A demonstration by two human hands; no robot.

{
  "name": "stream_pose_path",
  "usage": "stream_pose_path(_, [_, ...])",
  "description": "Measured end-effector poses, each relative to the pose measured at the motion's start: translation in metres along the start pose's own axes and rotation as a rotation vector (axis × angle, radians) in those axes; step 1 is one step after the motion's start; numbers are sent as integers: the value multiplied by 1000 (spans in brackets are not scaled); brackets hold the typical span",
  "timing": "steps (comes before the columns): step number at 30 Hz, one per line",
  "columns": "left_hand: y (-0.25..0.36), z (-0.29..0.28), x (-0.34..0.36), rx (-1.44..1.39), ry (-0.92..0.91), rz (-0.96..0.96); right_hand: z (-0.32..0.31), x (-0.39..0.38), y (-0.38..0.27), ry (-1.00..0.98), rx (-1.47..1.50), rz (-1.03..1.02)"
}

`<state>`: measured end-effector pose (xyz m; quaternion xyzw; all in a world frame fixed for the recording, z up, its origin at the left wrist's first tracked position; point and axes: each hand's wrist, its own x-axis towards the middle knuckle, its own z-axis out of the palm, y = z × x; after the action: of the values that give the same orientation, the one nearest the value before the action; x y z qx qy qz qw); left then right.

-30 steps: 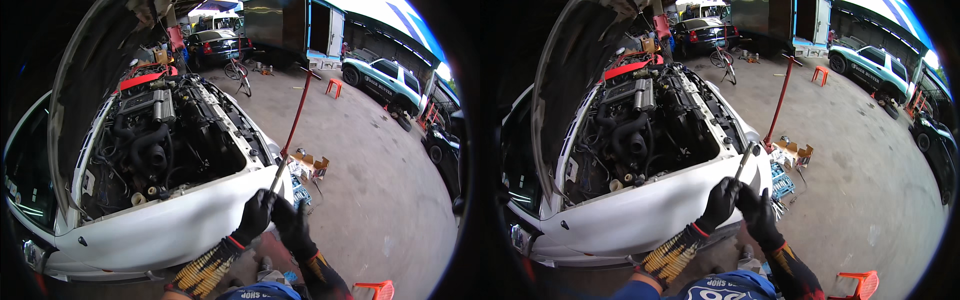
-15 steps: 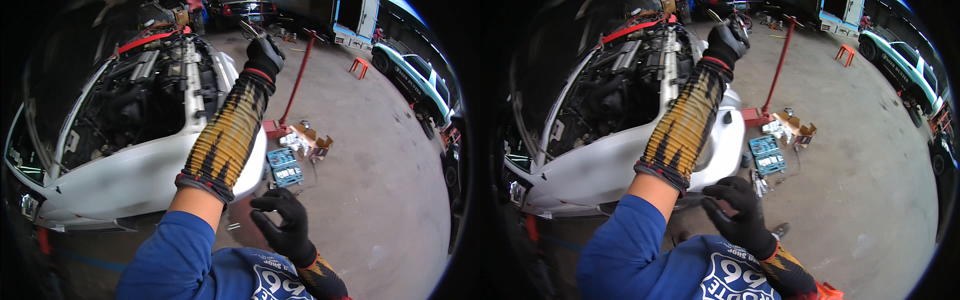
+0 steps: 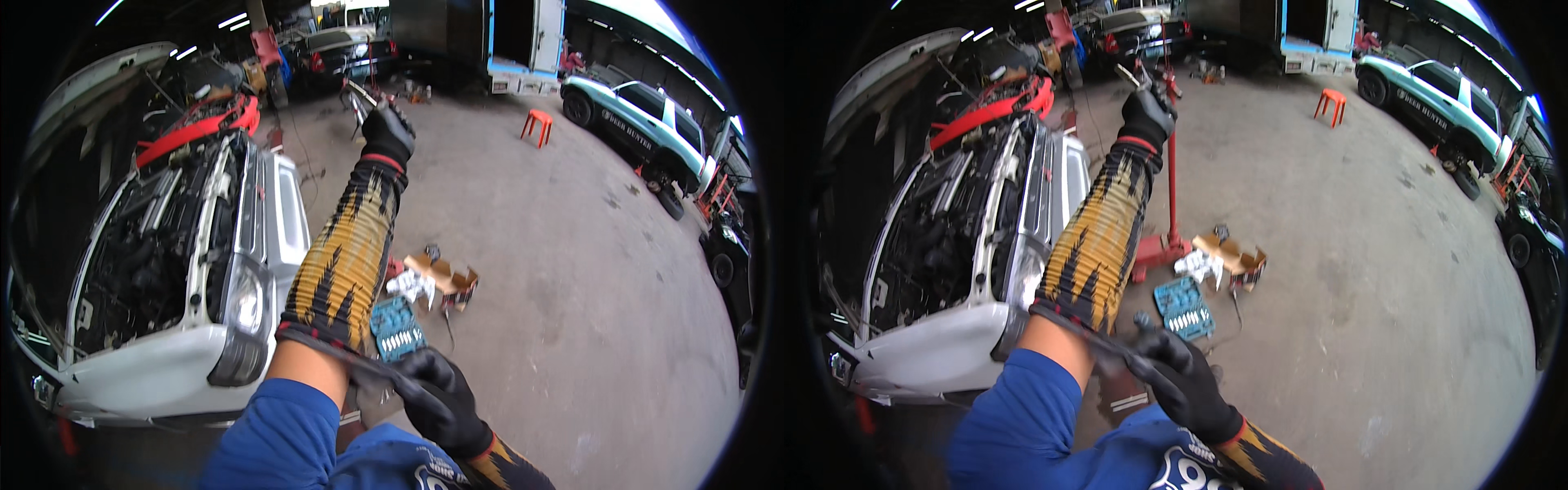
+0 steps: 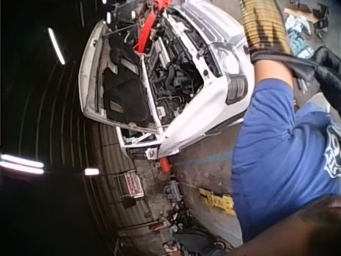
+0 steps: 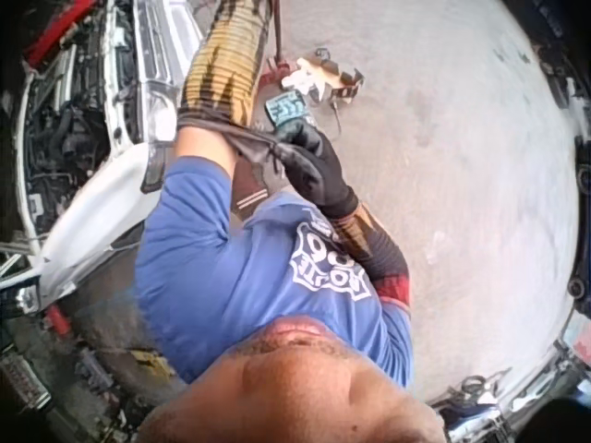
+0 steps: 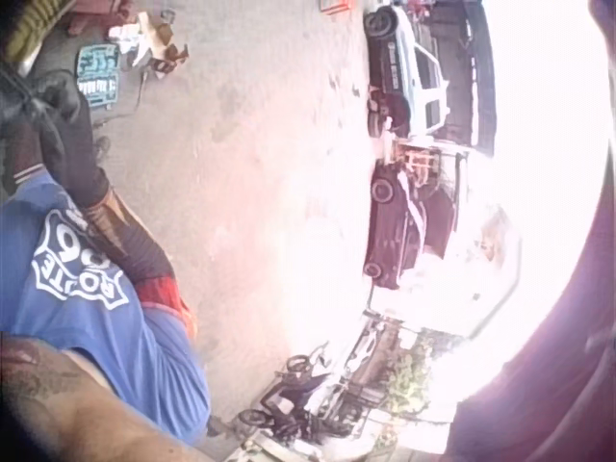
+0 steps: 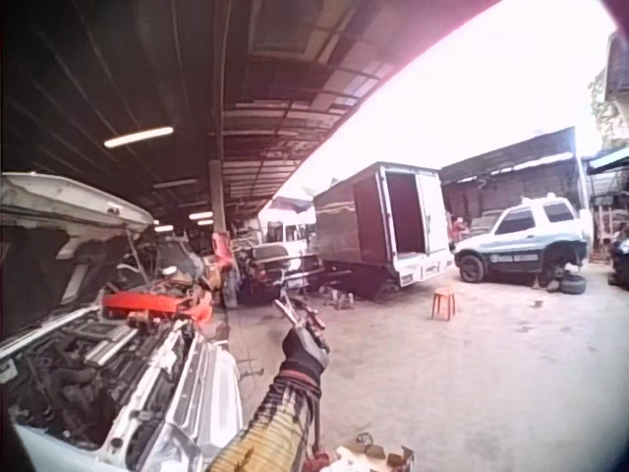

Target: The person works on a white car's engine bay with the hood open, using a wrench to loosen and tighten bolts on hoses and engine components. They repeatedly reach into the engine bay, adjust parts, and walk around the vehicle to access different areas.

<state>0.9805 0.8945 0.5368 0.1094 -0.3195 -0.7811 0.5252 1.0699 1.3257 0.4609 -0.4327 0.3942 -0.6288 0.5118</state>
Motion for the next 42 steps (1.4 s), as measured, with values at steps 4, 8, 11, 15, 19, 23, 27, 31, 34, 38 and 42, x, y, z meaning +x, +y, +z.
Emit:
stream_pose_path(4, [-17, 11, 106, -25, 92, -18, -68, 2, -32, -459, 149, -67])
stream_pose_path(8, [-30, 27, 204, -105, 154, 82, -131, 79, -15, -93, -41, 87])
stream_pose_path(11, [-36, 58, 262, -43, 217, 306, -162, 139, 0, 4, 7, 350])
stream_pose_path(15, [-86, 104, 333, 364, 383, 975, -205, 161, -30, -484, -160, 388])
stream_pose_path(19, [-223, 84, 352, 1126, 283, 1109, -285, 183, -105, -289, -767, -18])
stream_pose_path(23, [-411, 1, 304, 2017, -335, 612, -335, 245, -113, -95, -1400, -397])
stream_pose_path(27, [-537, -25, 303, 2177, -544, 52, -436, 293, -121, -1, -1391, -239])
stream_pose_path(31, [-605, 6, 333, 2113, -612, -30, -529, 330, -149, -8, -269, 128])
stream_pose_path(34, [-658, 56, 342, 1952, -714, 23, -579, 380, -184, -183, 175, 173])
stream_pose_path(38, [-707, 125, 357, 1740, -801, 102, -618, 456, -209, -432, -520, 143])
stream_pose_path(42, [-722, 149, 382, 1588, -837, 121, -637, 540, -199, -652, -1556, -410])
